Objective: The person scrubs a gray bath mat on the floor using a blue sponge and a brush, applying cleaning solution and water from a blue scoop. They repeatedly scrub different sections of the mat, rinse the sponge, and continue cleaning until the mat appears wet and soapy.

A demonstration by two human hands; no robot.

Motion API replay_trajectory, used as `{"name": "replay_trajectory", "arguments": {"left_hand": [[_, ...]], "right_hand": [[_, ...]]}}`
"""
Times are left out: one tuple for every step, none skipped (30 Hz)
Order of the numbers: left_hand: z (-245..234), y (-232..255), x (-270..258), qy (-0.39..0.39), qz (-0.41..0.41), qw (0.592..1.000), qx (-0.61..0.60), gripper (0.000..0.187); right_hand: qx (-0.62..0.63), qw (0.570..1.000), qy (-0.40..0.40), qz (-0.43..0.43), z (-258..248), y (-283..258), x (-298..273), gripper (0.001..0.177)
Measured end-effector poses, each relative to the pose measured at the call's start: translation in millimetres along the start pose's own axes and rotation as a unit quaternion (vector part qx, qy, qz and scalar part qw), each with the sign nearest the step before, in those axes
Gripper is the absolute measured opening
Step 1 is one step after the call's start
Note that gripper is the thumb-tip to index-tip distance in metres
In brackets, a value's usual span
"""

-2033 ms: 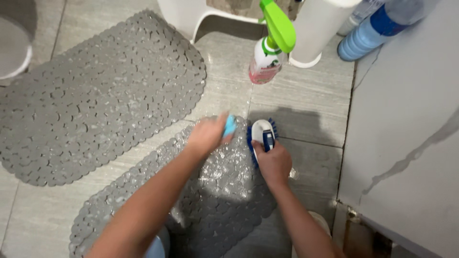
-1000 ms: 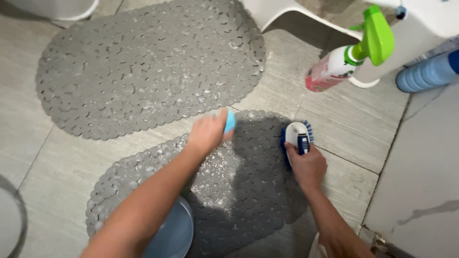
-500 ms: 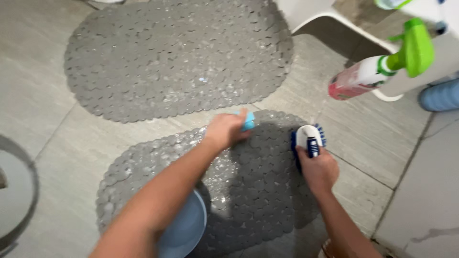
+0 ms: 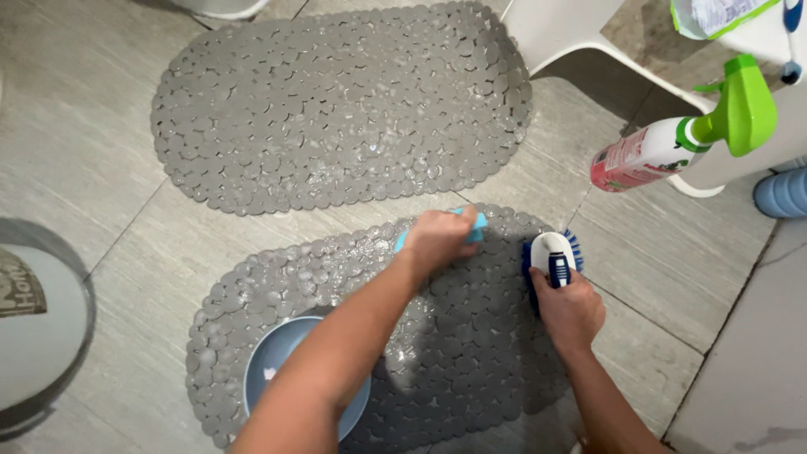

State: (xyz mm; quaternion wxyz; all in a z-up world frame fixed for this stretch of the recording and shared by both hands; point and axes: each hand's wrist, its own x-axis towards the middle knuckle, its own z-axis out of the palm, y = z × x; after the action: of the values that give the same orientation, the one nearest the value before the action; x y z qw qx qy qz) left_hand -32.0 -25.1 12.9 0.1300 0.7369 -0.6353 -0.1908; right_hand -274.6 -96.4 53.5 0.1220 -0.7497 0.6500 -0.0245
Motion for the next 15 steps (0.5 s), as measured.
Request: {"name": "replay_trajectory", "arguments": {"left_hand": [[-2.0, -1.1, 0.2, 0.03, 0.006, 0.999, -0.045, 0.039], [-4.7, -9.4, -12.1, 0.054, 0.014, 0.994, -0.092, 0.036], [-9.4, -24.8, -30.0, 0.078, 0.021, 0.987, -0.139, 0.033], [-17.4, -47.6, -49.4, 0.045, 0.019, 0.996, -0.074, 0.042], [-26.5, -73.0, -73.3, -0.042, -0.056, 0.996, -0.053, 0.059], [-35.6, -95.8, -99.8, -0.06, -0.073, 0.995, -0.013, 0.051], [-45.5, -116.3, -127.9, -0.071, -0.109, 0.991, 0.004, 0.056], [-51.2, -128.0, -143.7, -0.079, -0.141, 0.987, 0.022, 0.06], [-52.7, -131.9, -148.5, -0.077, -0.146, 0.986, 0.004, 0.06], [-52.9, -130.6, -146.6, -0.074, -0.151, 0.986, -0.014, 0.061], [-49.1, -120.7, -138.2, -0.07, -0.157, 0.985, -0.031, 0.061], [-40.6, -106.0, -121.3, -0.039, -0.125, 0.991, -0.019, 0.052], [-30.7, -88.2, -98.5, -0.008, -0.093, 0.996, -0.006, 0.045], [-19.3, -67.5, -69.6, 0.018, -0.049, 0.999, -0.006, 0.05], [-9.4, -49.4, -40.4, 0.034, -0.032, 0.998, -0.039, 0.049]], "right_hand": [[0.003, 1.0, 0.011, -0.015, 0.7, 0.0, 3.4, 0.049], [0.004, 0.999, 0.02, -0.025, 1.3, 3.2, 1.7, 0.048], [0.004, 0.999, 0.028, -0.034, 1.7, 6.7, 0.8, 0.048], [0.005, 0.999, 0.024, -0.028, 2.5, 9.1, 1.1, 0.048], [0.005, 1.0, 0.021, -0.023, 2.5, 11.6, 1.2, 0.048], [0.009, 1.0, 0.016, -0.021, 5.0, 9.9, 1.1, 0.049], [0.001, 0.999, 0.024, -0.038, 6.8, 8.5, 0.1, 0.05], [-0.008, 0.998, 0.038, -0.051, 6.8, 8.7, 0.6, 0.051], [-0.016, 0.996, 0.051, -0.065, 6.4, 9.5, 0.4, 0.052], [-0.01, 0.997, 0.045, -0.057, 6.6, 9.3, 1.4, 0.051], [-0.003, 0.998, 0.039, -0.05, 7.3, 9.0, 1.7, 0.051], [0.001, 0.999, 0.031, -0.043, 8.2, 10.3, 0.2, 0.05], [-0.004, 0.998, 0.034, -0.051, 10.0, 10.9, -1.4, 0.051], [-0.011, 0.997, 0.039, -0.058, 9.9, 12.5, -0.7, 0.051], [-0.018, 0.997, 0.044, -0.065, 10.2, 12.9, 0.4, 0.052]]}}
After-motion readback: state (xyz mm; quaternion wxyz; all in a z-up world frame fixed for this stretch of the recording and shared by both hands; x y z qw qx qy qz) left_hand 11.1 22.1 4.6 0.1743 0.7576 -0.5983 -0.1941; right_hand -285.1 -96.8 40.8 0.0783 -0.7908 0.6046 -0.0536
